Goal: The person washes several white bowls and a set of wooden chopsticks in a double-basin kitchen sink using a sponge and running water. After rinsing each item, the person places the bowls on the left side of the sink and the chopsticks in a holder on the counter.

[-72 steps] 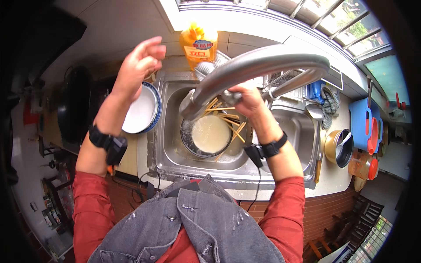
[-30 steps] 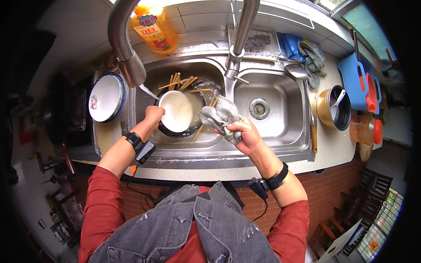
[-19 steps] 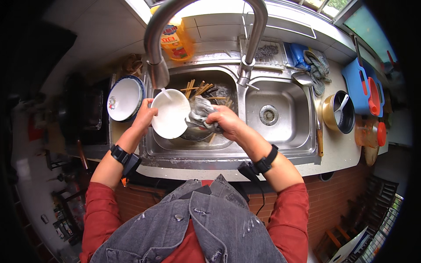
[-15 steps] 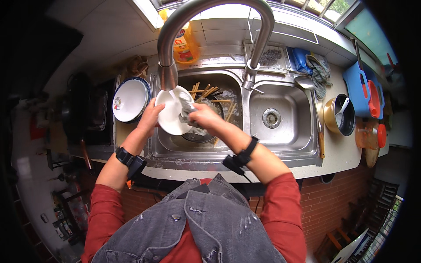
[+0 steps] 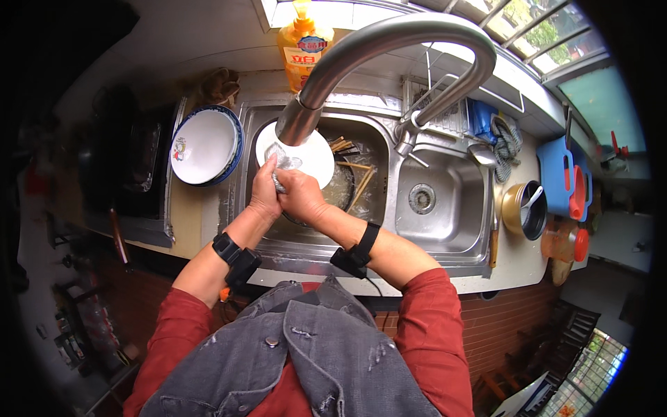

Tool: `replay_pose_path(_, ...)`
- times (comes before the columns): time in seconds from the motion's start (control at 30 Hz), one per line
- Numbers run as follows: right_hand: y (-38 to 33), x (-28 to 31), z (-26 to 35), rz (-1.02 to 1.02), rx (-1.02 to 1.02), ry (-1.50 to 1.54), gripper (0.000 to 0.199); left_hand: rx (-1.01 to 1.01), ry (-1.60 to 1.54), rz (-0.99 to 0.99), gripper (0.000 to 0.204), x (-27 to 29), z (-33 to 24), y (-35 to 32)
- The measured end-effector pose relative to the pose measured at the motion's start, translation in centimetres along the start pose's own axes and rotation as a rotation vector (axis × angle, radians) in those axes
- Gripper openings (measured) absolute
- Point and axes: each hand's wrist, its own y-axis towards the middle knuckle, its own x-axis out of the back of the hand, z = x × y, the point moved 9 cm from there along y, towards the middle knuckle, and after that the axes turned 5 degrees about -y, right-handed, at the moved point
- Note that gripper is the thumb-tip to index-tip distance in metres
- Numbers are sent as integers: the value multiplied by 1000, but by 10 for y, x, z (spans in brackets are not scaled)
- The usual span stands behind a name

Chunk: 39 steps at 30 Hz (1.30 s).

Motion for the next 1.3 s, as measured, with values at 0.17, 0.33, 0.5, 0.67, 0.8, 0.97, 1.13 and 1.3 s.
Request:
replay_pose_path(0.17,-7,10,6,194,367,-248,58,163,7,150,39,-1,-3,5)
replay_pose_path(0.33,-18,48,-38,255,309,258,39,314,-211,250,45,-2,22,10)
replay_pose_path(0.5,-27,75,-121,33,-162,1124,13,319,-272,217,48,-4,42,16)
replay_pose_path(0.67,-38,98,-180,271,-207,1243,13,360,-246,151,48,2,57,16)
replay_pose_path(0.8,-35,104,-178,467,-173,1298,17,352,-229,116,48,2,64,13)
replay_pose_path(0.97,-26,103,-191,381,-371,1192,25,322,-191,152,47,-2,53,12)
replay_pose_path(1.13,6,77,-148,277,-265,1166,24,272,-128,168,47,2,52,15)
replay_pose_path(1.3,23,-19,-60,233,-318,649,46,160,-76,227,47,1,52,19)
